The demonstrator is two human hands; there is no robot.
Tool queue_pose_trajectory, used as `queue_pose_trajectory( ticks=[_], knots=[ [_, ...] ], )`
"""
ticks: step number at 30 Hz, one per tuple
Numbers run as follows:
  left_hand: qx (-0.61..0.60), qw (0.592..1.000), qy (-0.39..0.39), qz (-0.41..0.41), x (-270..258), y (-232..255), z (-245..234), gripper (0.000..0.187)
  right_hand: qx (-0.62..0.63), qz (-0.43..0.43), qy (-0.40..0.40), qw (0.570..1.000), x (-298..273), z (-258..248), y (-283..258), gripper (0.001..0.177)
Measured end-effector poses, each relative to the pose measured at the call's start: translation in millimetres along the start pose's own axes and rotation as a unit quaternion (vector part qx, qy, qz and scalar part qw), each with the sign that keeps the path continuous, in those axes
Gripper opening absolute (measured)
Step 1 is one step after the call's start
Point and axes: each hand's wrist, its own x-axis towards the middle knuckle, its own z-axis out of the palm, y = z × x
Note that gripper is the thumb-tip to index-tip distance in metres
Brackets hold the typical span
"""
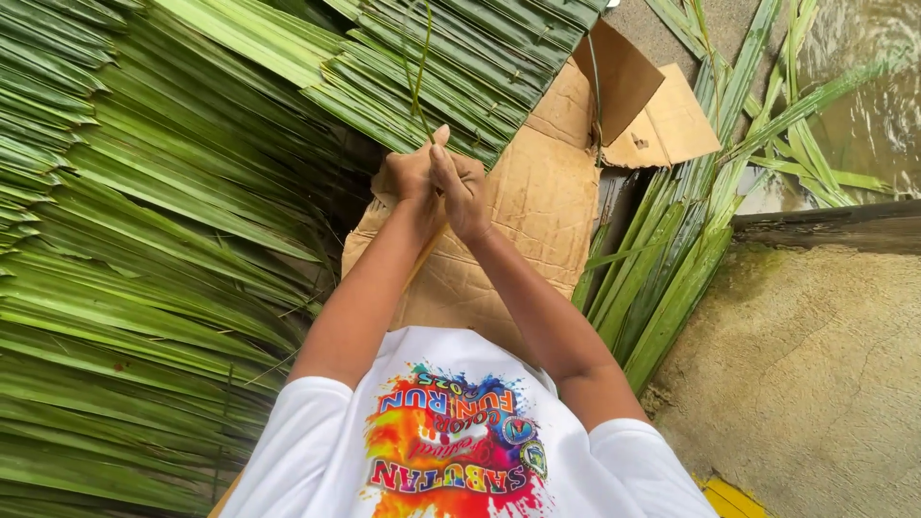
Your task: Weaving palm leaves over a wooden stick to create a thatched panel for roofing or walls.
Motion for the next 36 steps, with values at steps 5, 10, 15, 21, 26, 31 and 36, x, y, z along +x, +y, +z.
queue_pose_trajectory(
  ticks=[5,10,15,21,26,31,36],
  knots=[
    [0.118,0.992,0.026,-0.018,6,2,-14,0.064,0.073,0.122,0.157,0.977,-30,34,-44,0.052],
    [0.125,0.992,-0.003,0.002,-7,-2,-10,0.073,0.066,0.142,0.141,0.977,-40,41,-58,0.054],
    [-0.03,0.996,-0.079,-0.04,-5,-13,5,0.093,0.041,0.147,0.12,0.981,-42,40,-63,0.055],
    [0.058,0.998,-0.018,0.0,5,-5,-19,0.083,0.002,0.078,0.111,0.991,-51,31,-66,0.053],
    [-0.116,0.971,-0.206,-0.043,84,-57,-23,0.085,-0.087,0.006,0.092,0.992,-75,-33,-78,0.07],
    [-0.132,0.946,-0.281,-0.093,97,-66,-61,0.041,-0.162,0.105,0.338,0.921,-155,-180,-80,0.037],
    [-0.115,0.94,-0.31,-0.082,86,-66,-108,0.034,-0.227,0.17,0.502,0.817,-322,-297,-16,0.022]
  ],
)
